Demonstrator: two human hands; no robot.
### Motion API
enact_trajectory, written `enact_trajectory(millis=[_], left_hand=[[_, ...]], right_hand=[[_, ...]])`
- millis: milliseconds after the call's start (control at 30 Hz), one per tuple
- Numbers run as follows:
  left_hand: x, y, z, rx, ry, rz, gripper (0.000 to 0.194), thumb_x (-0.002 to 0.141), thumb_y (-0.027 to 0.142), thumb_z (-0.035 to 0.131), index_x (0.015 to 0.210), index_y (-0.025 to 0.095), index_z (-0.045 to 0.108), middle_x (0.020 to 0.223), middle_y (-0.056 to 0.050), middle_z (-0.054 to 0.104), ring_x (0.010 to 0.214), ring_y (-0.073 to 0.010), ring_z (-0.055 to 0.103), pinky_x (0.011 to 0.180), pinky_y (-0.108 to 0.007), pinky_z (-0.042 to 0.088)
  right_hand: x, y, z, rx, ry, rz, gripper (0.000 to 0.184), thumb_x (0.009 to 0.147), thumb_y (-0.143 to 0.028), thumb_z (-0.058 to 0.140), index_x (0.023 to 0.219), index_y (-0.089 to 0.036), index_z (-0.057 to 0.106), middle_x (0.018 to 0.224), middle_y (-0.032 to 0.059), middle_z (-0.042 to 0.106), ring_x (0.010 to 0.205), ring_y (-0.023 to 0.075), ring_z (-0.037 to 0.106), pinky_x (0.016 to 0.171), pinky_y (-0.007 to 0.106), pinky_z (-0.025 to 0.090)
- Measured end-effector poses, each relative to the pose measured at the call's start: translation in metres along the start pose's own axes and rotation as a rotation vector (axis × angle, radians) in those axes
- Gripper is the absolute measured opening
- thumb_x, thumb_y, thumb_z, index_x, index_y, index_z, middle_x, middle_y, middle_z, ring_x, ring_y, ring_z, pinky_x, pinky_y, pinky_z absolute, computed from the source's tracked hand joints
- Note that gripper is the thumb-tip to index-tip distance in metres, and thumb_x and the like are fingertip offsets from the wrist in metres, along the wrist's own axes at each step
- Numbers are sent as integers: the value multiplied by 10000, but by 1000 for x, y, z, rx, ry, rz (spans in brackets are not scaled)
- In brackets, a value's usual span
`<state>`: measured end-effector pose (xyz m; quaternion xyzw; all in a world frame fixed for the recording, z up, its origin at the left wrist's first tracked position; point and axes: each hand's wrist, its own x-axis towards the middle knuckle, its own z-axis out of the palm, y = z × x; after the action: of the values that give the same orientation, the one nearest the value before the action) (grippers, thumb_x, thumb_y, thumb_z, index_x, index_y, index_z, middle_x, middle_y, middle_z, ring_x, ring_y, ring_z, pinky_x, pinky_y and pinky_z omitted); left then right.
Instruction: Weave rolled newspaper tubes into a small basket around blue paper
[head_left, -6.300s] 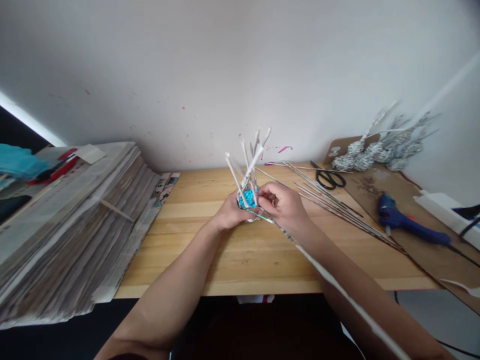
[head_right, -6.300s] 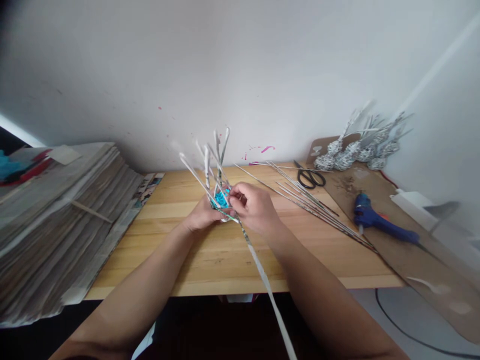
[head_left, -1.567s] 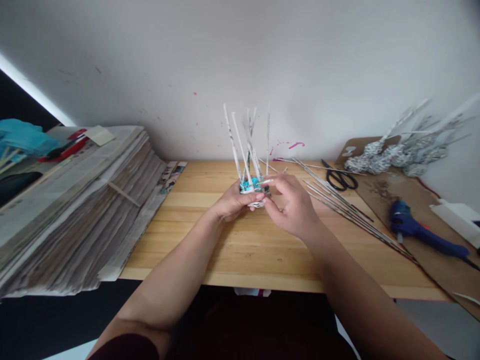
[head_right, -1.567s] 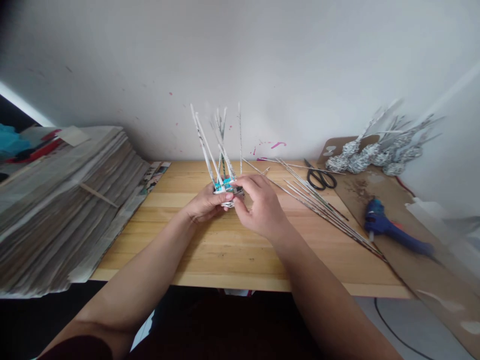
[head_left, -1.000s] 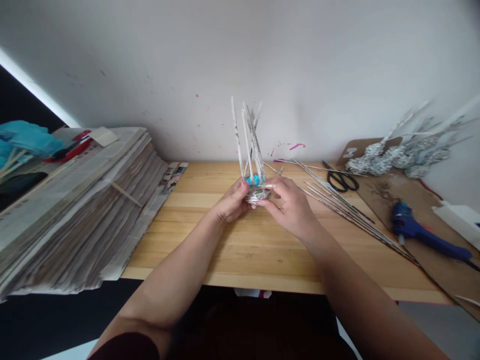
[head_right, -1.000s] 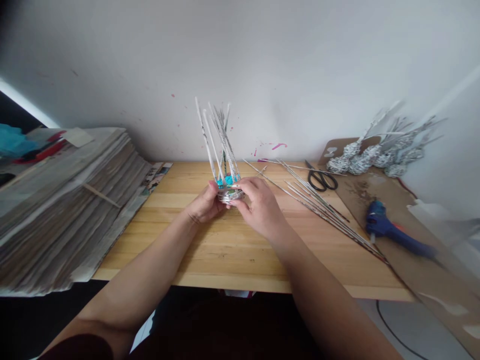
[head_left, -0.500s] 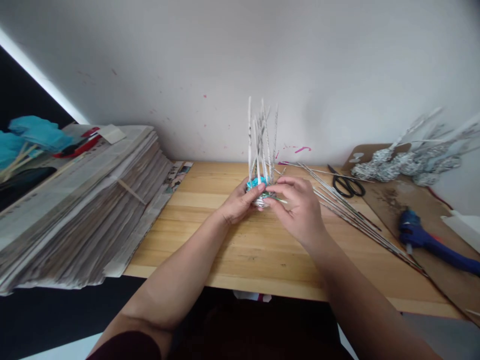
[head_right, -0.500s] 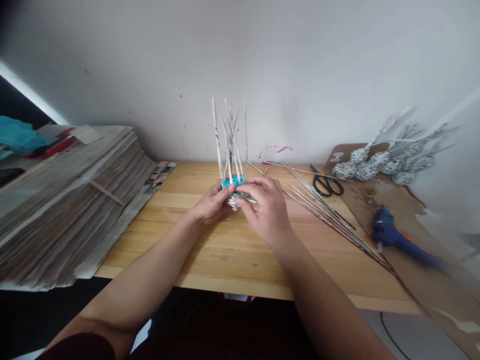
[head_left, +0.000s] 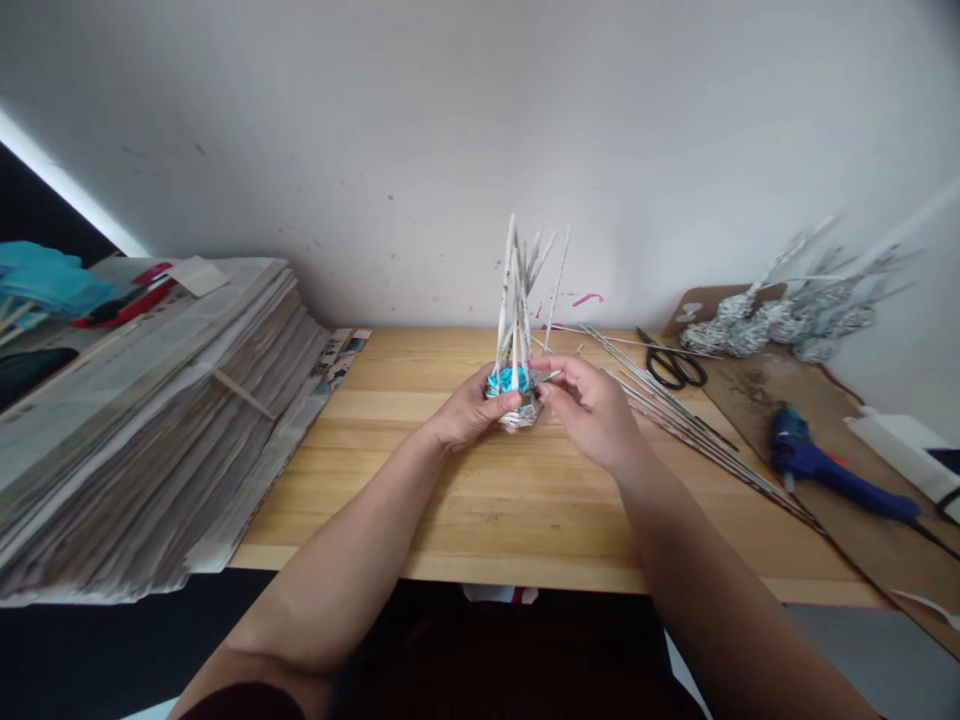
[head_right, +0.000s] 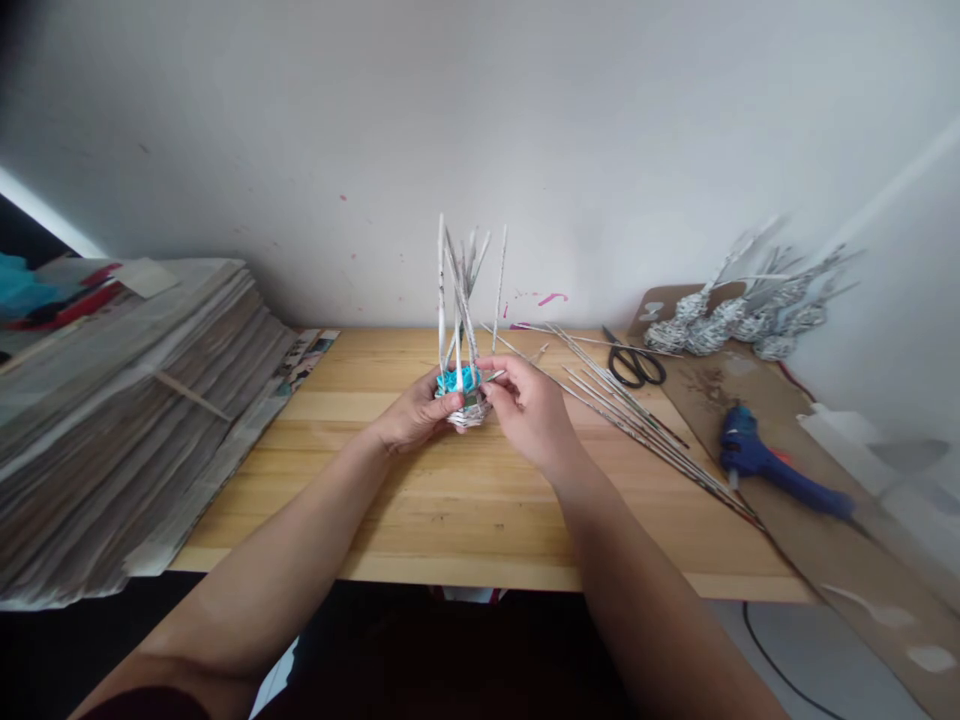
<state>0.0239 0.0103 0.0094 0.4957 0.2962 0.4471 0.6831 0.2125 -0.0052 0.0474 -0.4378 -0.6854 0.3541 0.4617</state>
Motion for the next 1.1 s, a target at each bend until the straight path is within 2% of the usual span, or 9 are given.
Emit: enact_trajectory(millis=[133,267,400,533,667,733,867,1000,1100], left_hand=[[1,-3,-2,31,-7,1,734,641,475,923,1229,173,604,1092,-122,715,841,-197,681,627,-248,513],[2,-1,-1,66,-41,23,680,694,466,891,1241,179,608,1045,-105,702,820,-185,661,597,-244,519],[1,3,4,108,-44,48,653,696,477,885,1201,155,625,955,-78,673,770,-166,633,564,-233,509],[0,6,7,154,-35,36,660,670,489,897,1155,135,622,898,-70,675,730,-160,624,552,-236,500],[-1,5,8,152,47,45,625,679,481,893,1125,147,608,898,-67,674,735,-159,632,570,-236,499],[-1,5,8,139,51,45,591,713,498,866,1118,156,606,892,-63,670,734,-161,635,571,-241,499],[-1,6,9,136,-10,59,568,722,519,853,1079,147,617,849,-59,673,712,-159,625,583,-250,491],[-1,5,9,160,37,76,601,683,483,891,1095,140,619,898,-69,691,760,-164,638,627,-249,502],[-1,3,9,146,57,59,579,711,492,871,1104,154,614,878,-49,680,737,-157,635,584,-236,503]], right_hand=[[1,2,-2,67,-44,69,302,877,-251,598,1152,-172,694,896,57,742,751,171,701,648,293,565],[0,2,-2,107,-61,117,319,868,-220,560,1146,-154,700,935,77,747,719,156,699,590,271,574],[1,0,0,103,-2,205,337,847,-237,596,1142,-130,718,771,52,730,621,149,680,566,282,588],[2,1,2,164,-23,257,278,792,-329,718,996,-142,729,643,15,691,532,133,639,508,263,560],[4,2,5,270,30,291,261,753,-403,769,827,-182,652,616,-7,674,532,125,643,506,245,561],[4,2,5,305,44,301,257,754,-401,764,798,-191,622,629,-10,676,555,126,658,535,248,579],[4,-3,5,282,22,275,257,761,-395,747,875,-184,654,658,-20,669,519,106,618,495,235,545],[3,-4,4,257,-43,255,270,747,-405,757,844,-171,666,626,-29,637,488,87,567,480,223,504],[3,-3,6,268,-10,261,278,743,-410,765,788,-193,597,624,-35,624,515,98,586,489,225,507]])
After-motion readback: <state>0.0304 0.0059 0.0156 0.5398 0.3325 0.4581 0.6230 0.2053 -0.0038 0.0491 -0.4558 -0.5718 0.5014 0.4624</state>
